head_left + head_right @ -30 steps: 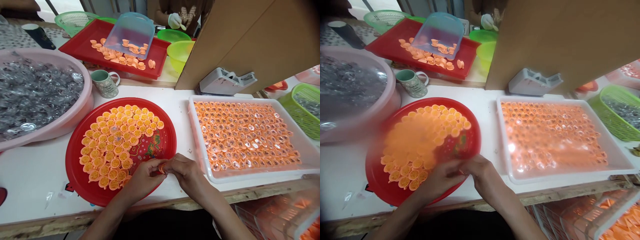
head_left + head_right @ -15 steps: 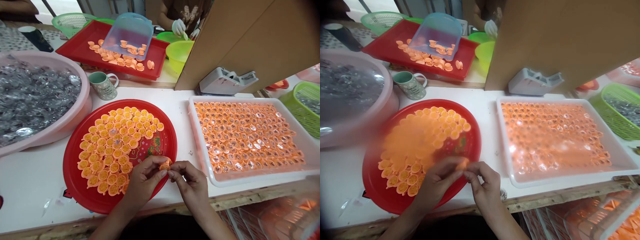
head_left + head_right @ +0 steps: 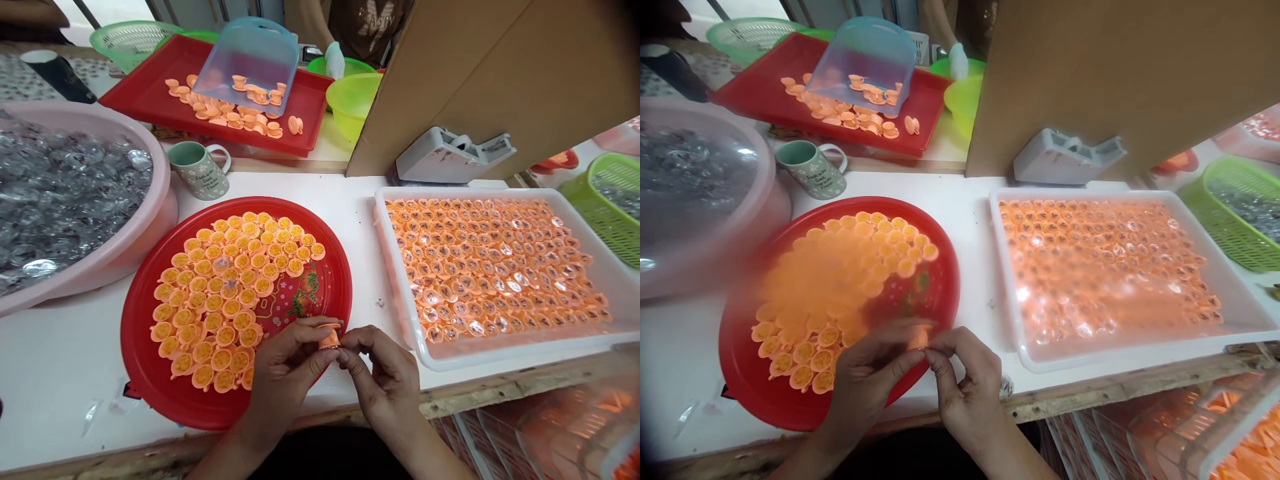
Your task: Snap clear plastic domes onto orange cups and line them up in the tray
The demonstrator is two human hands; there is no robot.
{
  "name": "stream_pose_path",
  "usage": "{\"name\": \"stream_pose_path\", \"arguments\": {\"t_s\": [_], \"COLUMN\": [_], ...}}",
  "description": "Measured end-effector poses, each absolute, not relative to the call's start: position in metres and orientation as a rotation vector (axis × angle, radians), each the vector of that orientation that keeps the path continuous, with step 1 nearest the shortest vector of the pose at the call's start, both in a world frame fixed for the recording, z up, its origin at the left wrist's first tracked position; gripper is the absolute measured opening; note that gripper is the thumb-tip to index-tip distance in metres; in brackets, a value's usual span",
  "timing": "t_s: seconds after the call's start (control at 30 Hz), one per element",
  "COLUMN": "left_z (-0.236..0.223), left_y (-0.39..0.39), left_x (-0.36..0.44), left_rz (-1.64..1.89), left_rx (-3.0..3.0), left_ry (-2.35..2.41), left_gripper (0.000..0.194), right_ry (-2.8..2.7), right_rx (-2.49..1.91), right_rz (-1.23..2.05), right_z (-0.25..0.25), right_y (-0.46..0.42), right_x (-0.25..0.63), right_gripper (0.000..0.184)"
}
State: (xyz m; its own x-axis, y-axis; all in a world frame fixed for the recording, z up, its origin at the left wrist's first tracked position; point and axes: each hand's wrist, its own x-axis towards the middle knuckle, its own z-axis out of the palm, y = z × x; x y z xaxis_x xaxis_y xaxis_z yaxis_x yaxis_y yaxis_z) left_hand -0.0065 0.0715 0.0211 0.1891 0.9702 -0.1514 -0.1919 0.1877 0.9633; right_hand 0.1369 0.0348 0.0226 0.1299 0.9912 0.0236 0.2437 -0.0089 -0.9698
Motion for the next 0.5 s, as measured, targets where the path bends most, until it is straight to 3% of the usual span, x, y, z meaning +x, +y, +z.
{"name": "stream_pose_path", "arguments": {"t_s": [0.37,0.5], "left_z": [0.011,0.014], "left_y": [0.071,0.078], "left_x": [-0.006,-0.004], "left_rz": [1.110,0.998], "left_rx": [1.051,0.920], "left_ry": [1.030,1.043], "left_gripper": [0.014,0.032], "right_ry": [-1.175,-1.198], "right_rx": [-1.483,-1.528], "right_rz": [1.002,0.975], "right_z": [0.018,0.012], "right_y": [0.037,0.036], "right_x": [0.120,0.122], "right_gripper": [0.007,0.007]}}
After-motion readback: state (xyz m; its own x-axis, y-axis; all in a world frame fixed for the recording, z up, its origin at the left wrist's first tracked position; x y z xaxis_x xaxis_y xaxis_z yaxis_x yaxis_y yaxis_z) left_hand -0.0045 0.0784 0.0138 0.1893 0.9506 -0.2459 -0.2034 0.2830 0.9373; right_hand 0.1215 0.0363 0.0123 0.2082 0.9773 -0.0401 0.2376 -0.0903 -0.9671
